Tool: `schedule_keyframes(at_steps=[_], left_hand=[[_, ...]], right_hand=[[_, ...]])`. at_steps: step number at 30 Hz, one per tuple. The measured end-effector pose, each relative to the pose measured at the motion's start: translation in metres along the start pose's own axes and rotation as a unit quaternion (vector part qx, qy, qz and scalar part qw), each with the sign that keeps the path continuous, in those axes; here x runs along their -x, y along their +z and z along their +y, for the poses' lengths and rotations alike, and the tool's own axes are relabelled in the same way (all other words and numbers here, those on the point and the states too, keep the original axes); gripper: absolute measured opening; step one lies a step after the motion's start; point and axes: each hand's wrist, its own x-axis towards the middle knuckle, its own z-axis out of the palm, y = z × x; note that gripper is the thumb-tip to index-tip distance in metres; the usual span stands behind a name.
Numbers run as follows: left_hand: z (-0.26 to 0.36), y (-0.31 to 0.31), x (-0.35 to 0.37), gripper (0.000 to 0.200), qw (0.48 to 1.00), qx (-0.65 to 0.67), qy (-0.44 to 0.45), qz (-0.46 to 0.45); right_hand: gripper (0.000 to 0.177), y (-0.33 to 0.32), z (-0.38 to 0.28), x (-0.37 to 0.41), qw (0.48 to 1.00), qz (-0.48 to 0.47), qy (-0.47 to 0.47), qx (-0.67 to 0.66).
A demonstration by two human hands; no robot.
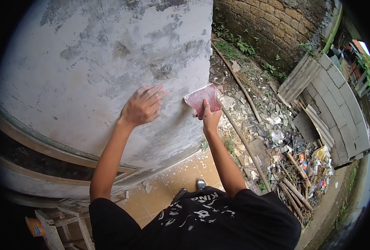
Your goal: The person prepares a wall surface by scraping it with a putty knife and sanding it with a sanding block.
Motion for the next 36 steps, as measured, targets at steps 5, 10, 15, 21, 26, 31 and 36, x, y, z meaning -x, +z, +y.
schedule_keyframes(at_steps=[5,10,15,21,26,31,36], left_hand=[[0.001,0.002,0.001,0.006,1.0,0.011,0.004,0.013],[0.001,0.001,0.003,0.008,1.0,0.022,0.005,-0.001],[0.0,0.003,0.005,0.011,1.0,0.002,0.012,0.01],[0.002,-0.015,-0.005,0.008,0.995,0.091,-0.025,-0.037],[-0.011,-0.047,-0.014,0.005,0.995,0.045,-0.069,0.061],[-0.023,-0.056,-0.021,0.017,0.984,-0.06,-0.127,0.114],[-0.026,-0.048,-0.022,0.023,0.98,-0.114,-0.115,0.115]], right_hand=[[0.021,-0.063,0.068,-0.002,0.985,-0.02,0.136,0.107],[0.008,0.004,-0.035,-0.019,0.995,-0.059,0.085,-0.001],[0.02,0.059,-0.173,-0.026,0.966,-0.146,-0.213,0.015],[0.038,0.112,-0.288,-0.062,0.633,-0.151,-0.686,0.326],[0.065,0.118,-0.27,-0.091,0.45,-0.159,-0.756,0.448],[0.044,0.061,-0.203,-0.075,0.442,-0.244,-0.701,0.503],[0.038,0.032,-0.182,-0.076,0.412,-0.305,-0.645,0.567]])
